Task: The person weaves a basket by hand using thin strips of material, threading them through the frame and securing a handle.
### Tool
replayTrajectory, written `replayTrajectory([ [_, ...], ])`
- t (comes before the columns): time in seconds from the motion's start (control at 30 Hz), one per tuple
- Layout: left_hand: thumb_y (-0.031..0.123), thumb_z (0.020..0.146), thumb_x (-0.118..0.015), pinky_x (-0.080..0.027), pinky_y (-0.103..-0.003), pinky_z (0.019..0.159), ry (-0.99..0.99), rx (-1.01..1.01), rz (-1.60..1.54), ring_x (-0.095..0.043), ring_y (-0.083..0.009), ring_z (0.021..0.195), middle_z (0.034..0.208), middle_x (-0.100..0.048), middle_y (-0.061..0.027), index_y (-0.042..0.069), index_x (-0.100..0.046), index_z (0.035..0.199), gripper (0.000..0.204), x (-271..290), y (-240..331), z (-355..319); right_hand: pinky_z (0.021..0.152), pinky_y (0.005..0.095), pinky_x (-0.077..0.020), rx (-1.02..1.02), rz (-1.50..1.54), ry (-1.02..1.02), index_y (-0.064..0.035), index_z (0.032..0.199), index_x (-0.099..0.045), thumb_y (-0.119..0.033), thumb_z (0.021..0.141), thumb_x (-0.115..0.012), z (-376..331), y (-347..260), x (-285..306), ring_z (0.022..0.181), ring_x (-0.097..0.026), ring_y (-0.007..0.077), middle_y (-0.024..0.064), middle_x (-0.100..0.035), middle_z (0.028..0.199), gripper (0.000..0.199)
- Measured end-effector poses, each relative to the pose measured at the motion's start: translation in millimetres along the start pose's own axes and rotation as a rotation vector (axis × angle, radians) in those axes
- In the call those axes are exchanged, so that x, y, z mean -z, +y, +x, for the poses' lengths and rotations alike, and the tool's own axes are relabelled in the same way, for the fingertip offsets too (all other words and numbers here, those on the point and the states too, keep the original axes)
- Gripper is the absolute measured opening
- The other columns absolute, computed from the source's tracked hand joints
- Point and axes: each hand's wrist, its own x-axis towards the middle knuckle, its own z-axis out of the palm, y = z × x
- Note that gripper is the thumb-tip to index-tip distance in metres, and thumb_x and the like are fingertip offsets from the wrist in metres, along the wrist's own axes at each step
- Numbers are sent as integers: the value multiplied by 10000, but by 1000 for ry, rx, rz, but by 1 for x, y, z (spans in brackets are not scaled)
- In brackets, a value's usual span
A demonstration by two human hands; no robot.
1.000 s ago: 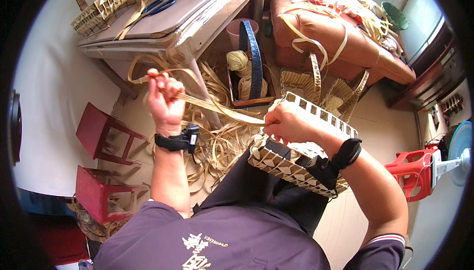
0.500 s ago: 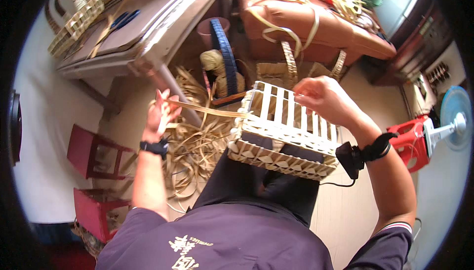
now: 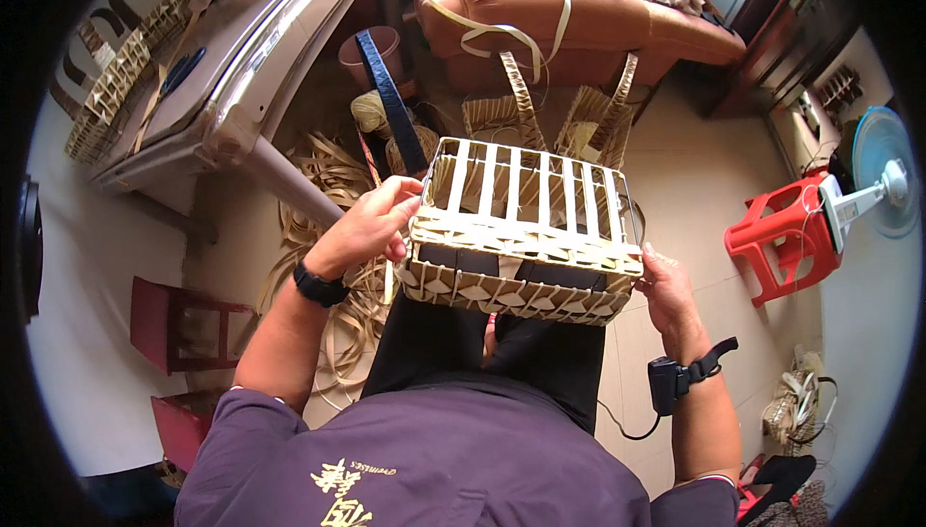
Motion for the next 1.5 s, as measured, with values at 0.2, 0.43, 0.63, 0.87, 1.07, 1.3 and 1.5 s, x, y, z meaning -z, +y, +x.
replayTrajectory([
  [0.2, 312, 986, -771, -525, -286, 485, 35, -30, 142, -641, -114, 555, 816, -671, -67, -23, -619, 1071, 377, 6, -5, 19, 788, 281, -488, 25, 12, -78, -47, 1165, -748, -329, 1098, -571, 9, 30, 21, 803, -626, 84, 19, -770, 1018, 340],
  [0.43, 336, 1051, -698, -367, -218, 451, -201, 137, -23, -506, -30, 501, 680, -611, 36, 45, -717, 906, 325, 11, -4, 20, 521, 213, -398, -216, 319, -312, -28, 1134, -711, -295, 1046, -652, 10, 0, 20, 594, -516, 45, 17, -731, 877, 287],
  [0.63, 273, 1034, -717, -342, -213, 501, -125, 19, -126, -454, -13, 539, 629, -574, 66, 78, -643, 693, 400, 3, -11, 14, 449, 183, -309, -200, 172, -218, -41, 1017, -663, -303, 1047, -655, 0, -1, 19, 488, -404, 26, 20, -670, 783, 264],
  [0.87, 324, 1070, -653, -394, -219, 571, -123, -18, -368, -474, -34, 606, 703, -571, 63, 95, -663, 820, 339, -8, -58, 8, 464, 207, -314, -187, 43, -242, -63, 956, -644, -330, 1044, -656, 4, 3, 21, 496, -406, 38, -6, -621, 729, 281],
  [1.07, 363, 1091, -631, -368, -202, 565, -263, -75, -596, -445, -28, 616, 735, -547, 78, 89, -673, 904, 334, -24, -64, 14, 536, 237, -409, 62, -506, -62, -17, 944, -680, -146, 963, -721, 15, -30, 47, 588, -527, 105, 23, -641, 792, 137],
  [1.3, 266, 1065, -686, -440, -211, 641, -40, -98, -502, -560, -28, 717, 804, -687, 28, 32, -771, 936, 281, -34, -78, 11, 617, 266, -387, 713, -801, -419, 15, 1000, -759, 4, 913, -695, 1, -156, -164, 716, -510, 95, 29, -621, 889, 109],
  [1.5, 256, 1016, -761, -505, -224, 727, 71, -179, -419, -614, -50, 794, 880, -714, 10, 16, -717, 1032, 245, -46, -74, 16, 605, 317, -497, 538, -1034, -591, -13, 1031, -806, -63, 892, -684, 46, -130, -246, 623, -584, 135, 52, -645, 693, 191],
])
